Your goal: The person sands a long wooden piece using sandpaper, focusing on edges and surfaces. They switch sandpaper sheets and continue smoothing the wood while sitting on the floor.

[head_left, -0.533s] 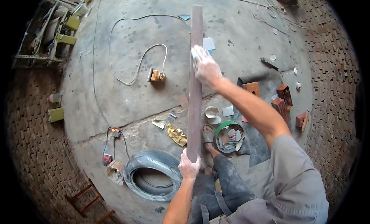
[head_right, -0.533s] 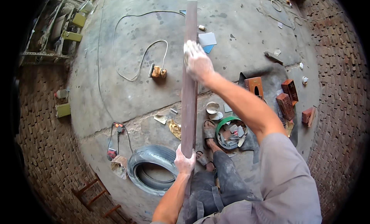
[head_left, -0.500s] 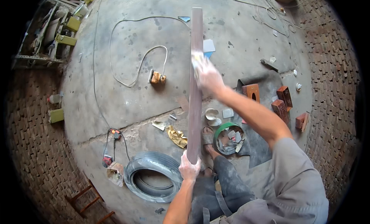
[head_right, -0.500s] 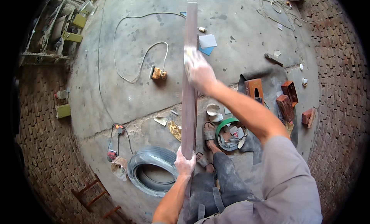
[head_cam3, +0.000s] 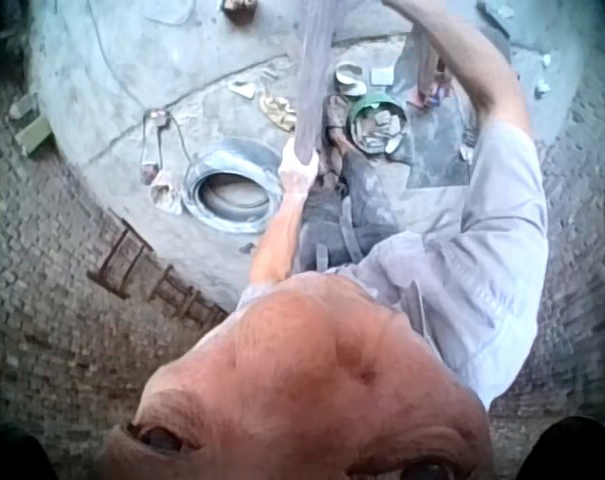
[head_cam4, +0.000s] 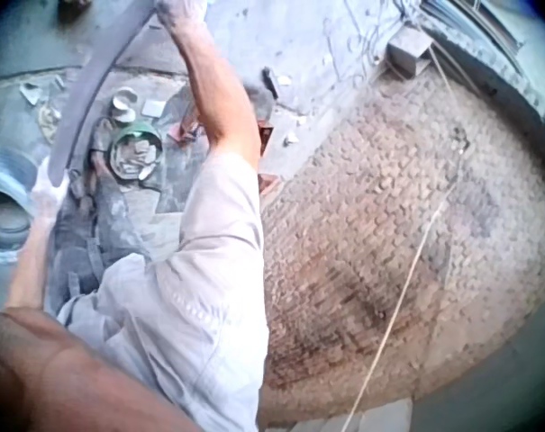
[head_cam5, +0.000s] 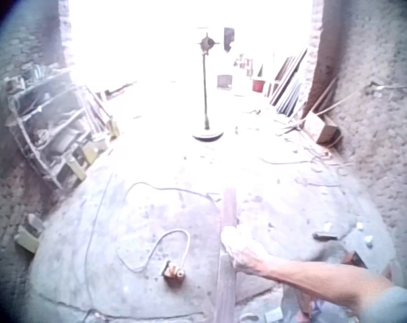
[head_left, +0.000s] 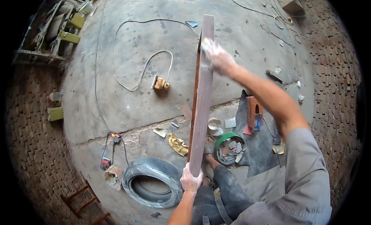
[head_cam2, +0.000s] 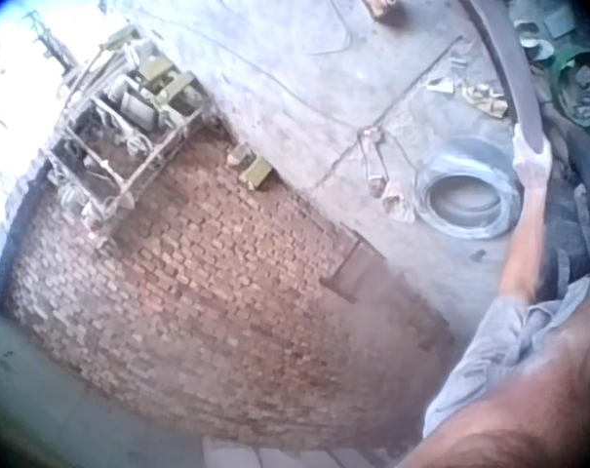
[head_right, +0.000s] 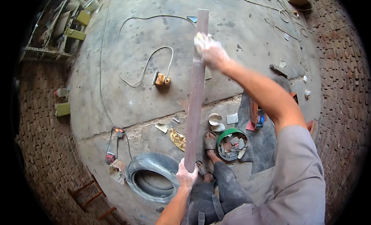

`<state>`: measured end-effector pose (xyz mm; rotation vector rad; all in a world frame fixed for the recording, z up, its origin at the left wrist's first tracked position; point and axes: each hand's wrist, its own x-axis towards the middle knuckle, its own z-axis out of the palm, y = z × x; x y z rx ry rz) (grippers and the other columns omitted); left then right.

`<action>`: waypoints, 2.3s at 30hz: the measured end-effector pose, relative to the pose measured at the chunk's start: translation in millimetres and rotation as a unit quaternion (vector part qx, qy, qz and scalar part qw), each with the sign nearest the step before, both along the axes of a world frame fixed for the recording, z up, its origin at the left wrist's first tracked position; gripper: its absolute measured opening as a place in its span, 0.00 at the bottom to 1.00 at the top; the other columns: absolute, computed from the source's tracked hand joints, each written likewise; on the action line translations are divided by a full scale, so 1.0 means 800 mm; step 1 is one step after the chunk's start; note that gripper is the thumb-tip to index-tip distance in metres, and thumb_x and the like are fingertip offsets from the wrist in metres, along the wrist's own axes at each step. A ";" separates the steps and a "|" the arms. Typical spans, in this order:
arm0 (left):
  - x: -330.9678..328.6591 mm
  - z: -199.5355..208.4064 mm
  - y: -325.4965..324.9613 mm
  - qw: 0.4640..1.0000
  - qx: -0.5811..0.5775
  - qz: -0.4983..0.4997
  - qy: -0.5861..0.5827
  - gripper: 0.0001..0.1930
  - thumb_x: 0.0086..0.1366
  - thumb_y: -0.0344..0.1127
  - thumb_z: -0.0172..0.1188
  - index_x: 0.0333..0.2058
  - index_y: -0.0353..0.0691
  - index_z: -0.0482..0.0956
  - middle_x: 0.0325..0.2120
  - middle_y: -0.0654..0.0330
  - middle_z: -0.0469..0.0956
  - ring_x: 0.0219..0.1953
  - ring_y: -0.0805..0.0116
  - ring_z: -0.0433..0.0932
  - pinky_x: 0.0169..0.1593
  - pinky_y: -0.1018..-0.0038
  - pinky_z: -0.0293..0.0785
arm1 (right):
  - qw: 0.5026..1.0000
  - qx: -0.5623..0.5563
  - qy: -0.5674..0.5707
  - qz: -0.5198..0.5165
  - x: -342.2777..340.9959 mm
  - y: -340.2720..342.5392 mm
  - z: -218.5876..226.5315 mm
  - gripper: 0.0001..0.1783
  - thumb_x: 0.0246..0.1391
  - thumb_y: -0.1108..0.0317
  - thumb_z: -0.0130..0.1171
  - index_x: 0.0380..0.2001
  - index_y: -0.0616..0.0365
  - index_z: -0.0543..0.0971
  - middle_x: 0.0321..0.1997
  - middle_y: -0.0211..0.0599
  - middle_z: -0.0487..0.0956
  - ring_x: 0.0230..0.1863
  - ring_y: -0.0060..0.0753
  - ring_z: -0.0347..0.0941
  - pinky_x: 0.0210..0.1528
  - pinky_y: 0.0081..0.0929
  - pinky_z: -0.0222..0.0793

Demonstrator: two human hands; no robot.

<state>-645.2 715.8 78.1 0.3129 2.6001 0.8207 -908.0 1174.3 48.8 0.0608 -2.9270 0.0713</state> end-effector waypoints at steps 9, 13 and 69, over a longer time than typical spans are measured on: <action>0.002 0.002 -0.004 1.000 -0.004 -0.008 0.007 0.33 0.52 0.37 0.76 0.56 0.36 0.73 0.39 0.47 0.82 0.37 0.43 0.85 0.40 0.55 0.83 | 0.991 -0.113 0.063 -0.021 -0.028 0.026 -0.039 0.31 0.58 0.73 0.52 0.64 0.74 0.68 0.68 0.74 0.68 0.73 0.68 0.63 0.76 0.50 0.59; -0.004 -0.004 -0.003 0.999 0.015 -0.025 0.021 0.33 0.51 0.36 0.76 0.55 0.35 0.74 0.38 0.47 0.82 0.36 0.43 0.85 0.39 0.56 0.83 | 0.962 -0.207 -0.050 -0.170 -0.131 0.129 -0.032 0.23 0.62 0.64 0.47 0.57 0.66 0.71 0.55 0.74 0.76 0.51 0.72 0.78 0.49 0.54 0.79; 0.011 -0.011 -0.012 0.997 0.004 0.005 -0.074 0.40 0.68 0.37 0.69 0.68 0.22 0.57 0.62 0.40 0.69 0.61 0.54 0.72 0.68 0.61 0.66 | 0.301 -0.598 -0.074 -0.739 0.746 -0.367 -0.409 0.37 0.66 0.40 0.58 0.71 0.45 0.70 0.66 0.46 0.77 0.62 0.48 0.76 0.55 0.46 0.79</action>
